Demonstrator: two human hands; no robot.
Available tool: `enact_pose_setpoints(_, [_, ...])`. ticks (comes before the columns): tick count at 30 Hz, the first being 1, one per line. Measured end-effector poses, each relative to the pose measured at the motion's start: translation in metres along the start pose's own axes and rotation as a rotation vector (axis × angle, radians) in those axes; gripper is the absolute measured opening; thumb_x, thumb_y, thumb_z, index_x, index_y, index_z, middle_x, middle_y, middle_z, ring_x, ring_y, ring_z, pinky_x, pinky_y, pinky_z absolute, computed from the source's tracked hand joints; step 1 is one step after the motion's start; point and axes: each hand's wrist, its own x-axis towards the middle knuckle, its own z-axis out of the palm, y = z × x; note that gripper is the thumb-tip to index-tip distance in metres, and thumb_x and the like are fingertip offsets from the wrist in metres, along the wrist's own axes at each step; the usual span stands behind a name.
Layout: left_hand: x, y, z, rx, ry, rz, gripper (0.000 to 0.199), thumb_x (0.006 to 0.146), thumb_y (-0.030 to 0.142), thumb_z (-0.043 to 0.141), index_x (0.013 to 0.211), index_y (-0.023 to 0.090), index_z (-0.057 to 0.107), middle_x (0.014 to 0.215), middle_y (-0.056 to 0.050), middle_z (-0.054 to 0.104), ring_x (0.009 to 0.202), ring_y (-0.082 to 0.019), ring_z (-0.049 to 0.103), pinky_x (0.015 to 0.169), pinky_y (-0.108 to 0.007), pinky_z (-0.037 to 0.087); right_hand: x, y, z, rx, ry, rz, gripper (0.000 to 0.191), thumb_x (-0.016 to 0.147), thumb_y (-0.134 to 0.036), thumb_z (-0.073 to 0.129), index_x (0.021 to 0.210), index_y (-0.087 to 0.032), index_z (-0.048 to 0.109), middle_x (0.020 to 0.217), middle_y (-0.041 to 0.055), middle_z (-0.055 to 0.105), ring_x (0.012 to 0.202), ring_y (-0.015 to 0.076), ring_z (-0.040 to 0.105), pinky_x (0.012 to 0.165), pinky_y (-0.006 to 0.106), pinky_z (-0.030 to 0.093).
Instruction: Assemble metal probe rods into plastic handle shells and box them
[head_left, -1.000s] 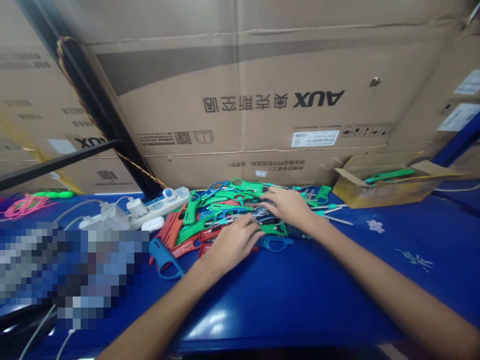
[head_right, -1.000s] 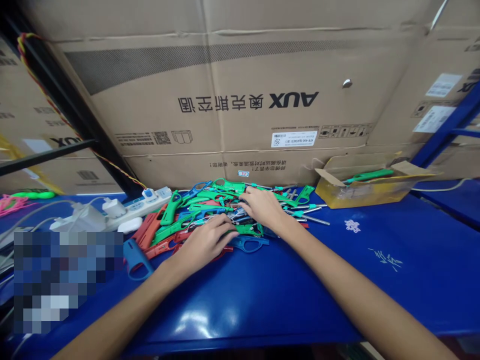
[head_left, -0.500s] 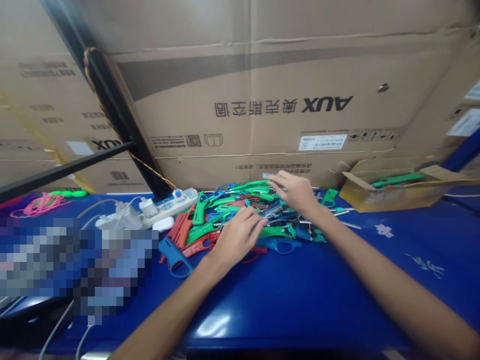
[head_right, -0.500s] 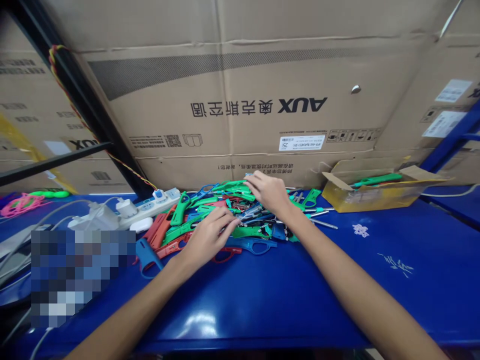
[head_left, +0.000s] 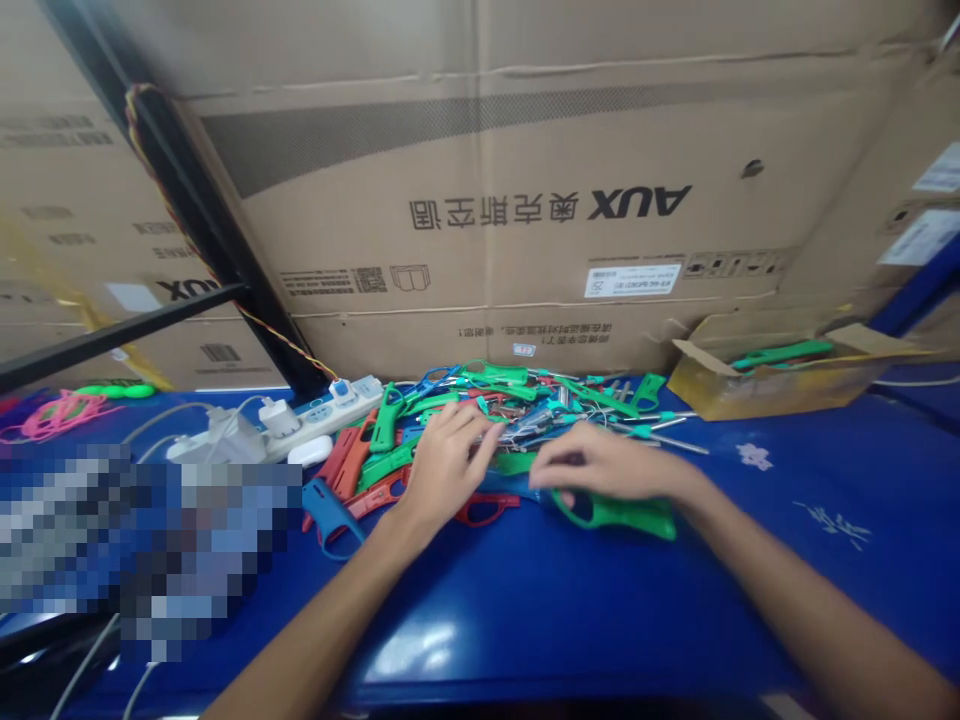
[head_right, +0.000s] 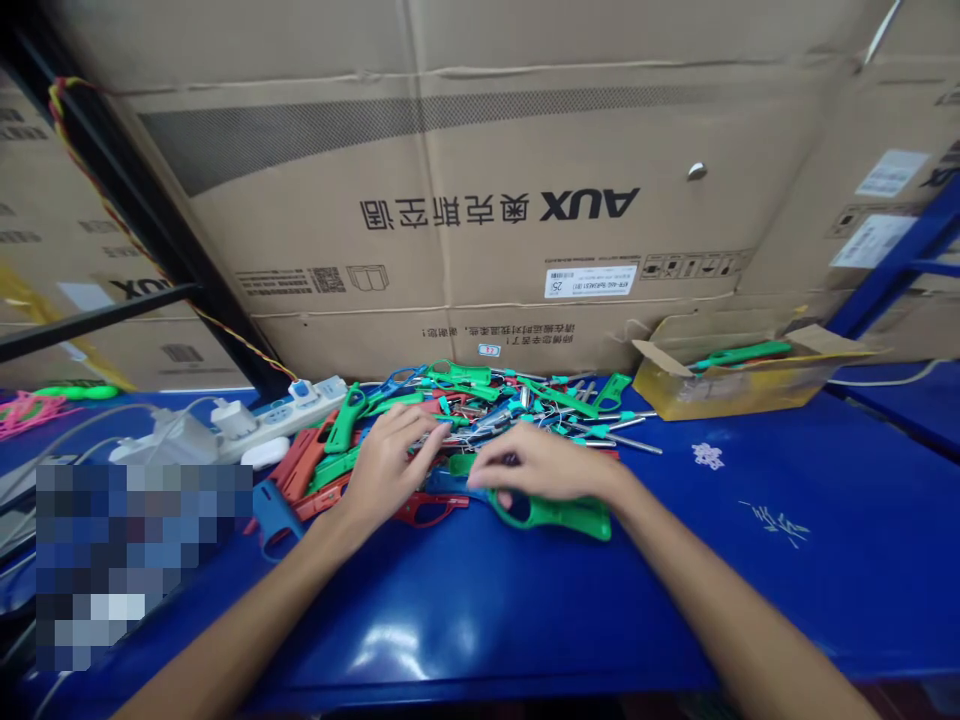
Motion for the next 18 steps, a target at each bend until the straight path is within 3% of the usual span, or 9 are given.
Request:
enact_pose_setpoints(1, [0.000, -0.001, 0.000, 0.003, -0.007, -0.002, 0.026, 0.102, 0.029, 0.048, 0.085, 0.018, 0.064, 0.086, -0.003, 0.066, 0.085, -0.020, 0.054, 0.080, -0.036, 0.041, 0.006, -0.001, 0.014, -0.068, -0.079, -0.063, 0.039, 0.099, -0.047, 0.047, 0.090, -0.017, 0.071, 0.066, -0.0014, 0.070, 0.057, 0.0105, 0.063, 0.057, 0.019, 0.045])
enact_pose_setpoints(3, [0.000, -0.002, 0.000, 0.008, -0.017, 0.000, 0.028, 0.102, 0.029, 0.047, 0.083, 0.018, 0.064, 0.085, -0.003, 0.066, 0.085, -0.020, 0.054, 0.081, -0.036, 0.041, 0.016, 0.001, 0.038, -0.135, -0.103, -0.110, 0.033, 0.096, -0.048, 0.055, 0.090, -0.020, 0.073, 0.068, -0.0024, 0.073, 0.059, 0.0110, 0.066, 0.060, 0.019, 0.045])
enact_pose_setpoints(5, [0.001, -0.003, 0.001, 0.013, -0.024, 0.006, 0.029, 0.102, 0.029, 0.046, 0.082, 0.018, 0.064, 0.084, -0.003, 0.066, 0.084, -0.020, 0.055, 0.081, -0.036, 0.041, 0.023, 0.003, 0.053, -0.229, -0.038, -0.138, 0.031, 0.092, -0.049, 0.060, 0.085, -0.022, 0.074, 0.076, 0.0005, 0.075, 0.069, 0.0147, 0.069, 0.065, 0.022, 0.044])
enact_pose_setpoints(7, [0.001, -0.003, 0.001, 0.016, -0.029, 0.013, 0.030, 0.103, 0.029, 0.045, 0.082, 0.018, 0.064, 0.084, -0.004, 0.066, 0.084, -0.019, 0.055, 0.080, -0.036, 0.041, 0.025, 0.006, 0.053, -0.325, 0.056, -0.142, 0.032, 0.091, -0.049, 0.061, 0.084, -0.021, 0.075, 0.084, 0.0039, 0.076, 0.076, 0.0181, 0.069, 0.068, 0.025, 0.042])
enact_pose_setpoints(11, [0.001, -0.002, 0.000, 0.022, -0.041, 0.018, 0.032, 0.103, 0.030, 0.045, 0.081, 0.018, 0.065, 0.082, -0.004, 0.066, 0.082, -0.019, 0.054, 0.080, -0.036, 0.041, 0.011, 0.019, 0.011, -0.473, 0.287, -0.059, 0.039, 0.100, -0.045, 0.046, 0.097, -0.018, 0.074, 0.093, 0.0106, 0.074, 0.083, 0.0222, 0.067, 0.072, 0.029, 0.041])
enact_pose_setpoints(14, [0.001, -0.003, 0.000, 0.013, -0.039, 0.011, 0.032, 0.102, 0.030, 0.045, 0.081, 0.019, 0.066, 0.080, -0.003, 0.065, 0.080, -0.019, 0.054, 0.080, -0.036, 0.041, -0.016, 0.037, -0.032, -0.609, 0.464, 0.120, 0.037, 0.097, -0.047, 0.049, 0.096, -0.021, 0.075, 0.096, 0.0088, 0.075, 0.086, 0.0233, 0.067, 0.074, 0.031, 0.043])
enact_pose_setpoints(18, [0.001, -0.002, 0.001, 0.004, -0.049, 0.013, 0.033, 0.102, 0.031, 0.045, 0.080, 0.019, 0.066, 0.078, -0.003, 0.065, 0.078, -0.019, 0.053, 0.078, -0.035, 0.040, -0.051, 0.059, -0.064, -0.485, 0.246, 0.406, 0.036, 0.084, -0.055, 0.062, 0.083, -0.023, 0.077, 0.080, 0.0044, 0.075, 0.073, 0.0217, 0.067, 0.064, 0.029, 0.044])
